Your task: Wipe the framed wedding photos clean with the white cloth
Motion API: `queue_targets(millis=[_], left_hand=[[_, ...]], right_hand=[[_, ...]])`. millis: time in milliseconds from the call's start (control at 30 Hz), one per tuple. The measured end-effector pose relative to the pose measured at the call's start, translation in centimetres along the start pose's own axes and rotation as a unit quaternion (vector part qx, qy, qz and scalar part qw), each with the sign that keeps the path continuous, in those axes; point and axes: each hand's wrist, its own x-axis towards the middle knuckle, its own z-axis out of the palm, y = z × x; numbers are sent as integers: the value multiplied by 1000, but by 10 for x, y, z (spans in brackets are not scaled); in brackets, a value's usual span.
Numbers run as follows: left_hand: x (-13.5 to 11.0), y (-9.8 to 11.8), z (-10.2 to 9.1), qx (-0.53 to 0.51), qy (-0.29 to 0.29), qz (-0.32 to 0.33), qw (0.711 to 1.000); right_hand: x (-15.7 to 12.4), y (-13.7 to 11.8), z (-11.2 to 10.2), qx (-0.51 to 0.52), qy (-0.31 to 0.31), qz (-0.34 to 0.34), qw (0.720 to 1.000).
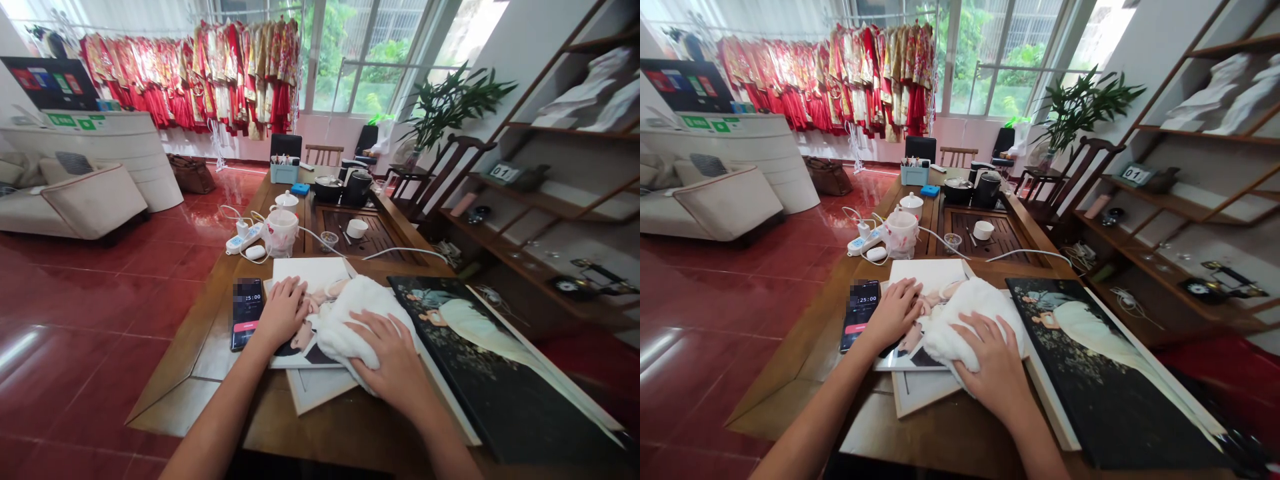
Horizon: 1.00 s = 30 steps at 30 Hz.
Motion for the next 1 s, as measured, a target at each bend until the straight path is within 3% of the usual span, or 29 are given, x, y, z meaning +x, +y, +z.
queue_targets(millis=[400,800,1000], left_hand=[[0,-2,3,1,14,13,1000],[-1,-1,1,4,14,9,1000],[-1,-2,2,5,5,9,1000]], right_hand=[[64,25,14,5,-1,14,1000],[0,-3,-8,11,-27,-25,999],[20,9,-5,20,-19,-5,1000]])
